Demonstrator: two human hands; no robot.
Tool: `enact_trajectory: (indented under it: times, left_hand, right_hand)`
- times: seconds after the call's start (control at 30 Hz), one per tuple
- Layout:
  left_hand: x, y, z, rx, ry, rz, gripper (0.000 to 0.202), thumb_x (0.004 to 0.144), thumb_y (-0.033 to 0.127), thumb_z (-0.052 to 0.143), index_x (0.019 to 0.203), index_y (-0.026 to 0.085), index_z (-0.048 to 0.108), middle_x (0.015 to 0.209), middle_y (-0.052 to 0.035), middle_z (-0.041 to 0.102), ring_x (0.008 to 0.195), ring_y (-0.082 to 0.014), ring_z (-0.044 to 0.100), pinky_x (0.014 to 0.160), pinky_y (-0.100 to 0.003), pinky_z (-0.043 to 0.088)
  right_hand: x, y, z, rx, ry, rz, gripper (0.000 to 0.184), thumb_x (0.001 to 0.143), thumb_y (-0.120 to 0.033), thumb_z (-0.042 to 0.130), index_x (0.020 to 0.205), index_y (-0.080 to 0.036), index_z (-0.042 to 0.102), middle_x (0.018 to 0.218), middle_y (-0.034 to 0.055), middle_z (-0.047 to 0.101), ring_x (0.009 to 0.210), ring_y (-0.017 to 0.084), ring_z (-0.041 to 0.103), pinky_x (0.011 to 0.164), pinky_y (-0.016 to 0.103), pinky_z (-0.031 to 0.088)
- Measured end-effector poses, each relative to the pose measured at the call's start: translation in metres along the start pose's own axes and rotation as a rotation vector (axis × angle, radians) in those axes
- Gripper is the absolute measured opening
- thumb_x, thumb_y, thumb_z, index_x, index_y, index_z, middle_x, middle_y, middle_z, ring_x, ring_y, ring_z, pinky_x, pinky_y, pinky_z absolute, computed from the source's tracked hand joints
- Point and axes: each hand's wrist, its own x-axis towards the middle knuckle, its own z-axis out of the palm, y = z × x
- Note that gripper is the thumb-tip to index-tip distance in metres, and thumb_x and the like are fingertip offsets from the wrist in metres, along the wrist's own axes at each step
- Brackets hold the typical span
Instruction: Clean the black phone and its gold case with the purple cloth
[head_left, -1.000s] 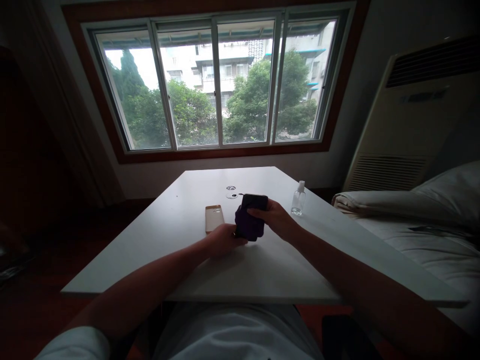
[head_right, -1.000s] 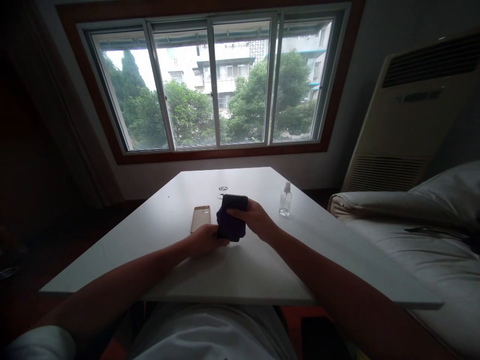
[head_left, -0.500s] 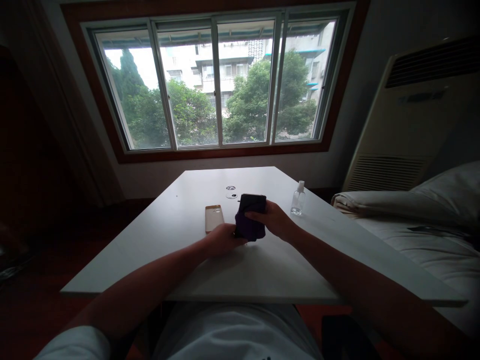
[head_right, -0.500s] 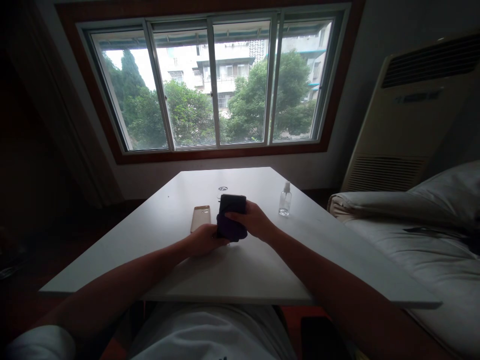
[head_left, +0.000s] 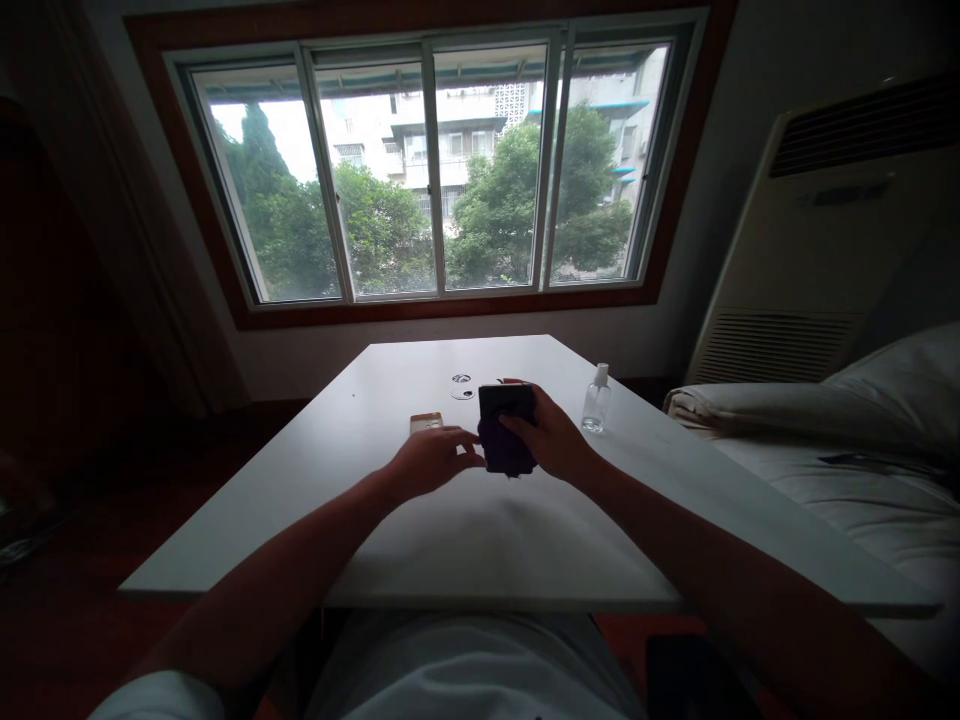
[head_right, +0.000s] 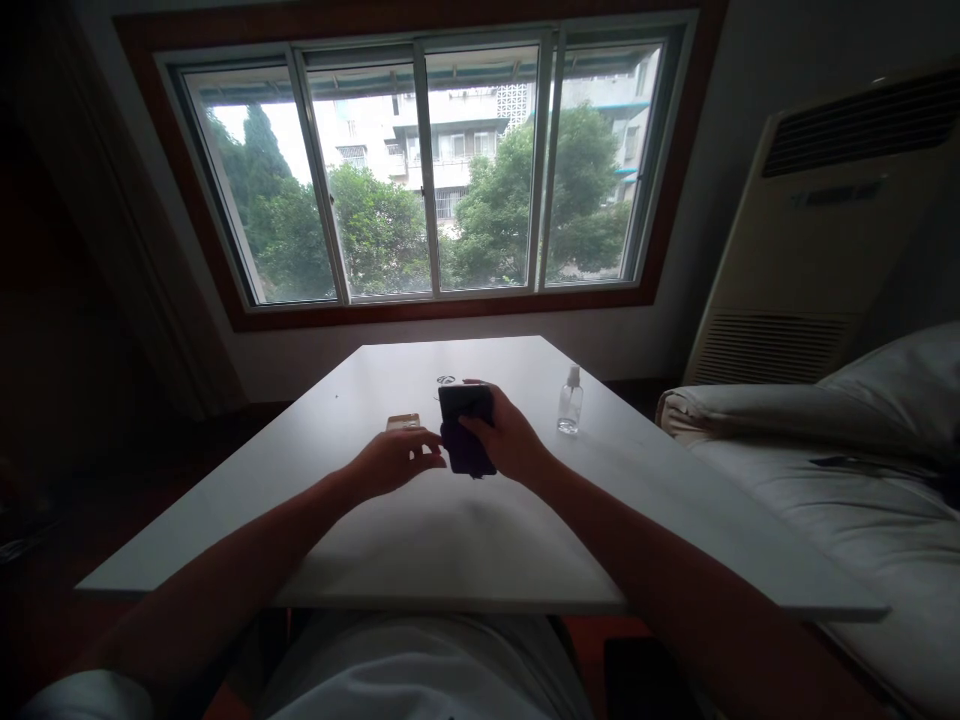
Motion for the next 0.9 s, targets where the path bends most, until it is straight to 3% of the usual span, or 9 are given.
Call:
enact_trajectory:
  times: [0.1,0.23,0.3,0.5,0.6,0.77,0.9]
  left_hand:
    - [0.000,-0.004,-0.012,-0.004,0.136,0.067,0.033,0.094,0.046,0.060,0.115,0.021,0.069,0.098,-0.0032,0.071,0.071,-0.0109,0.062,0.069,-0.024,0.049]
    - [-0.001,-0.009,-0.020,-0.003,0.355,0.134,0.029,0.098,0.041,0.056,0.111,0.017,0.065,0.097,-0.0046,0.069,0.072,-0.0102,0.061,0.065,-0.023,0.048]
    - [-0.001,-0.010,-0.021,-0.003,0.397,0.169,0.026,0.098,0.037,0.055,0.111,0.016,0.063,0.098,-0.0049,0.068,0.074,-0.0103,0.062,0.064,-0.022,0.048]
    - [-0.003,-0.009,-0.022,0.061,0.312,0.239,0.025,0.096,0.037,0.060,0.112,0.017,0.063,0.095,-0.0039,0.068,0.071,-0.0098,0.061,0.064,-0.022,0.048]
    - [-0.003,-0.006,-0.021,0.092,0.275,0.238,0.028,0.094,0.040,0.062,0.111,0.018,0.063,0.094,-0.0035,0.069,0.071,-0.0100,0.061,0.066,-0.023,0.048]
    - [-0.006,-0.004,-0.016,0.090,0.266,0.223,0.035,0.091,0.042,0.064,0.118,0.019,0.059,0.090,-0.0008,0.070,0.069,-0.0097,0.061,0.065,-0.023,0.047]
    - [-0.007,-0.001,-0.012,0.090,0.239,0.240,0.036,0.092,0.041,0.062,0.120,0.020,0.058,0.088,-0.0003,0.070,0.069,-0.0101,0.061,0.067,-0.023,0.046]
  right_hand:
    - [-0.005,-0.005,-0.006,-0.207,-0.035,-0.044,0.068,0.087,-0.036,0.066,0.150,-0.034,0.042,0.113,0.0049,0.067,0.091,0.025,0.066,0.077,0.041,0.057]
    - [-0.009,-0.006,-0.006,-0.370,-0.052,-0.130,0.073,0.088,-0.036,0.064,0.154,-0.037,0.035,0.101,0.0038,0.068,0.080,0.023,0.064,0.072,0.039,0.056]
    - [-0.011,-0.002,-0.004,-0.412,-0.065,-0.166,0.074,0.087,-0.036,0.064,0.155,-0.036,0.034,0.099,0.0040,0.068,0.077,0.022,0.064,0.071,0.038,0.055]
    - [-0.017,0.004,0.004,-0.503,-0.202,-0.230,0.070,0.094,-0.036,0.054,0.158,-0.034,0.026,0.110,0.0068,0.068,0.085,0.022,0.065,0.079,0.038,0.053]
    - [-0.019,0.003,0.010,-0.464,-0.206,-0.223,0.068,0.094,-0.034,0.054,0.157,-0.034,0.029,0.116,0.0069,0.066,0.091,0.022,0.064,0.082,0.038,0.051]
    - [-0.020,0.002,0.016,-0.415,-0.213,-0.185,0.071,0.090,-0.028,0.058,0.156,-0.032,0.032,0.100,0.0042,0.066,0.081,0.020,0.062,0.077,0.035,0.050]
    - [-0.020,0.005,0.018,-0.390,-0.266,-0.191,0.070,0.091,-0.029,0.058,0.155,-0.031,0.031,0.100,0.0047,0.066,0.081,0.019,0.062,0.076,0.035,0.050]
